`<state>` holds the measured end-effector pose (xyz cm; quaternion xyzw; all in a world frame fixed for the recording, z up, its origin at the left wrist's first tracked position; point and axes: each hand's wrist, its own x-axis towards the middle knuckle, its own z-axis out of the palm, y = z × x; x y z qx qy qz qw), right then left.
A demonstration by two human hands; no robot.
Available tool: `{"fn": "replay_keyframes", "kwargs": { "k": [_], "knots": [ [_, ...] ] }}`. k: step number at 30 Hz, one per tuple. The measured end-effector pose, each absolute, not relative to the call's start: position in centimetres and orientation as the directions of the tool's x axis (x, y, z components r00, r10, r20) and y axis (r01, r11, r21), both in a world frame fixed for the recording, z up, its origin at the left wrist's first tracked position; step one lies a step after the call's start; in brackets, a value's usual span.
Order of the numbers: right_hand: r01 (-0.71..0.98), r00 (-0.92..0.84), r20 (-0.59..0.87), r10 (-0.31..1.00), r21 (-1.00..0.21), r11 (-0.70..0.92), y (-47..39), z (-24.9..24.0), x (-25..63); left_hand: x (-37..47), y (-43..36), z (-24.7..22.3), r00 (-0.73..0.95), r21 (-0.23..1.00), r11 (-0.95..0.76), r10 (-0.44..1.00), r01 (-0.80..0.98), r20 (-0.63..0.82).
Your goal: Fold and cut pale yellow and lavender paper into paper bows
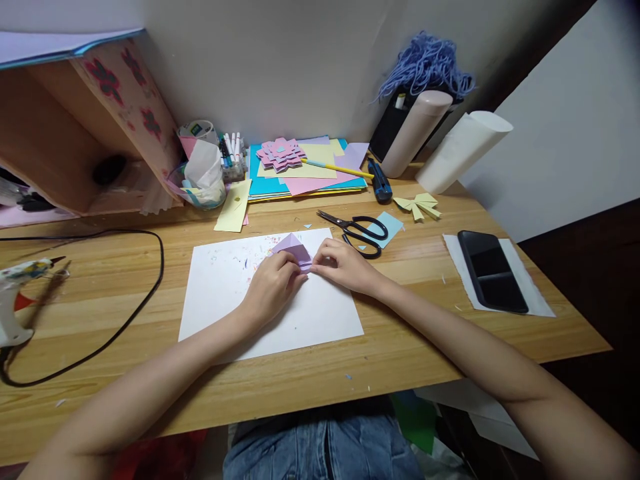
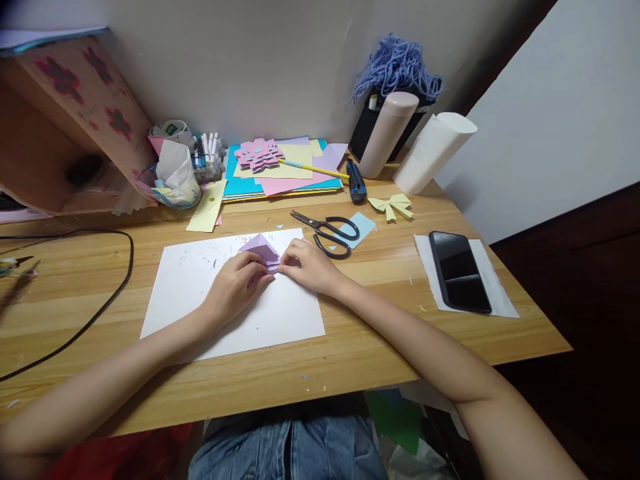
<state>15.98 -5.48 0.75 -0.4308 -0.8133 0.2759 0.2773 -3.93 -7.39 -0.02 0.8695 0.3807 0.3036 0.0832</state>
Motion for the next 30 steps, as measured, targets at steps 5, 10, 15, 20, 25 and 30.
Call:
{"fn": "replay_keyframes", "kwargs": {
  "k": [5, 10, 15, 20, 25, 30],
  "knots": [
    [0.581, -0.461, 0.215, 0.861, -0.660, 0.476, -5.85, 0.79, 15.76, -3.95, -7.43, -0.08, 0.510, 0.358, -0.679, 0.726, 0.641, 0.461],
    [0.641, -0.418, 0.207, 0.885, -0.623, 0.449, -6.26, 0.83, 15.70, -3.69, -7.42, 0.03, 0.488, 0.349, -0.643, 0.756, 0.682, 0.437],
    [0.655, -0.429, 0.165, 0.888, -0.620, 0.432, -6.14, 1.05, 16.04, -3.35, -7.56, 0.13, 0.446, 0.333, -0.596, 0.786, 0.731, 0.428],
    [0.671, -0.419, 0.130, 0.899, -0.623, 0.403, -5.90, 0.96, 16.06, -3.28, -7.70, 0.19, 0.424, 0.312, -0.571, 0.798, 0.760, 0.428],
    [0.696, -0.427, 0.117, 0.896, -0.591, 0.409, -5.89, 0.84, 15.87, -3.27, -7.84, 0.54, 0.436, 0.283, -0.568, 0.799, 0.772, 0.415],
    [0.752, -0.370, 0.083, 0.925, -0.559, 0.351, -6.08, 0.95, 15.86, -3.13, -7.94, 0.90, 0.433, 0.240, -0.553, 0.803, 0.798, 0.410]
  ]
}}
